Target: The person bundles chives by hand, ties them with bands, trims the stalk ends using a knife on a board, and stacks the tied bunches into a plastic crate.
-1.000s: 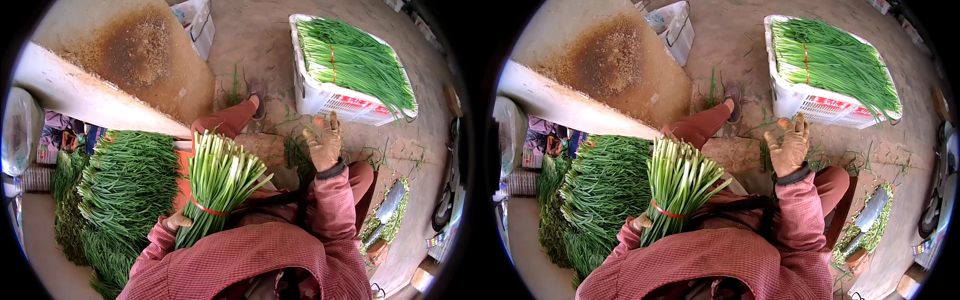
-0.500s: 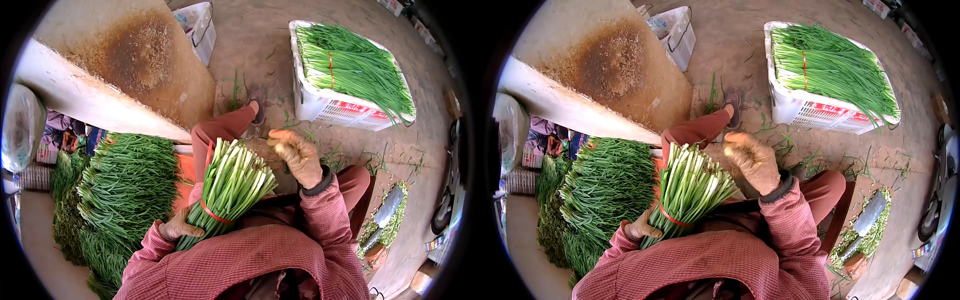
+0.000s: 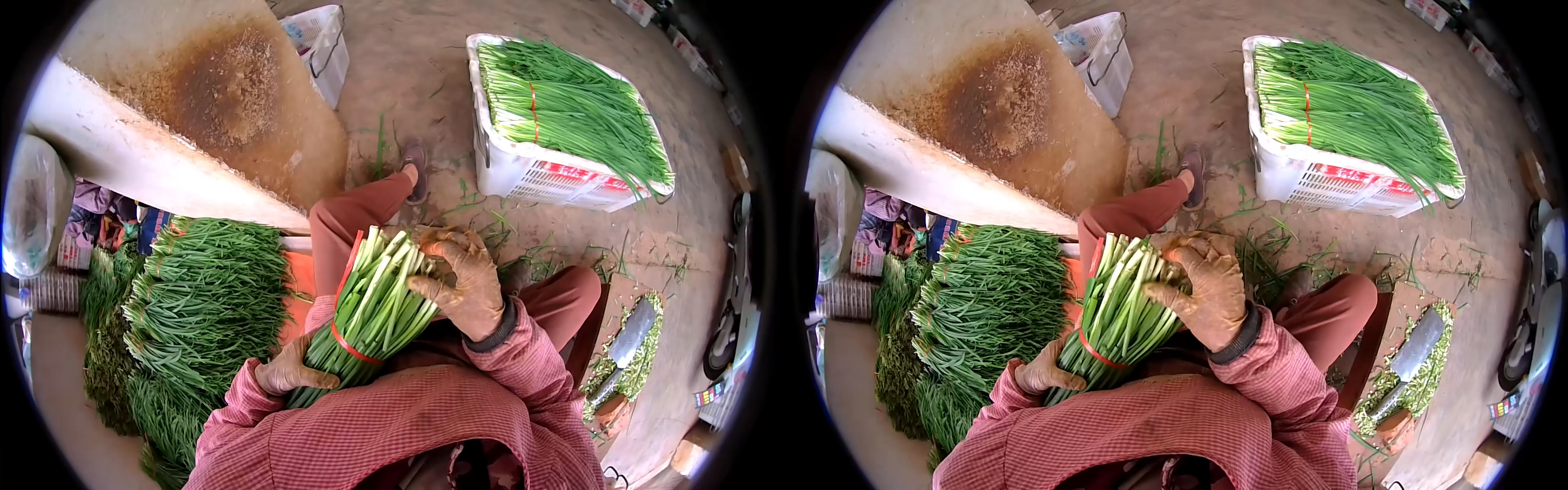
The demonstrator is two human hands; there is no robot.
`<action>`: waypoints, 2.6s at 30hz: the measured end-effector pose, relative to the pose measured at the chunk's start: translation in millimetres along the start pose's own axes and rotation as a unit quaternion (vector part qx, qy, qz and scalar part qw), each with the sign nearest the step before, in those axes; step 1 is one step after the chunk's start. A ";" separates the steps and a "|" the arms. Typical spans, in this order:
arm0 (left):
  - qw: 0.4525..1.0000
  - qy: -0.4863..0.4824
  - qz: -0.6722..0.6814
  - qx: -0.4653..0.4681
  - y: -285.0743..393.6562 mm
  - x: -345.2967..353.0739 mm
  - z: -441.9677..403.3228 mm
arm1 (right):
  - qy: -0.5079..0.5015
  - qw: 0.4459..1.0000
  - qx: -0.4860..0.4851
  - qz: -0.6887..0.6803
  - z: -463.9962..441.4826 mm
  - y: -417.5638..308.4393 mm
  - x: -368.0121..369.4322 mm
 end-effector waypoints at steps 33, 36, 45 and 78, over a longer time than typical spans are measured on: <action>0.957 0.203 -0.207 0.020 22.3 -21.0 -3.6 | -0.113 0.980 0.066 -0.149 25.4 26.8 34.7; 0.930 0.236 -0.283 -0.012 21.4 -30.9 3.9 | -0.002 0.934 0.194 0.301 21.9 85.6 -15.4; 0.815 0.313 -0.488 -0.020 25.7 -23.1 2.9 | -0.164 0.949 -0.172 0.205 -33.2 -26.2 65.3; 0.920 0.197 -0.332 0.068 -10.9 -55.0 -14.7 | 0.075 0.984 0.000 0.165 -25.6 79.6 -98.8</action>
Point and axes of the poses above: each hand's wrist, its own z-axis away from the middle knuckle, its own x-axis out of the palm, y = z × x, the point moved 7 cm from there along -z, towards the middle knuckle, and after that the axes turned 6 degrees about -y, right-handed, at the moved point
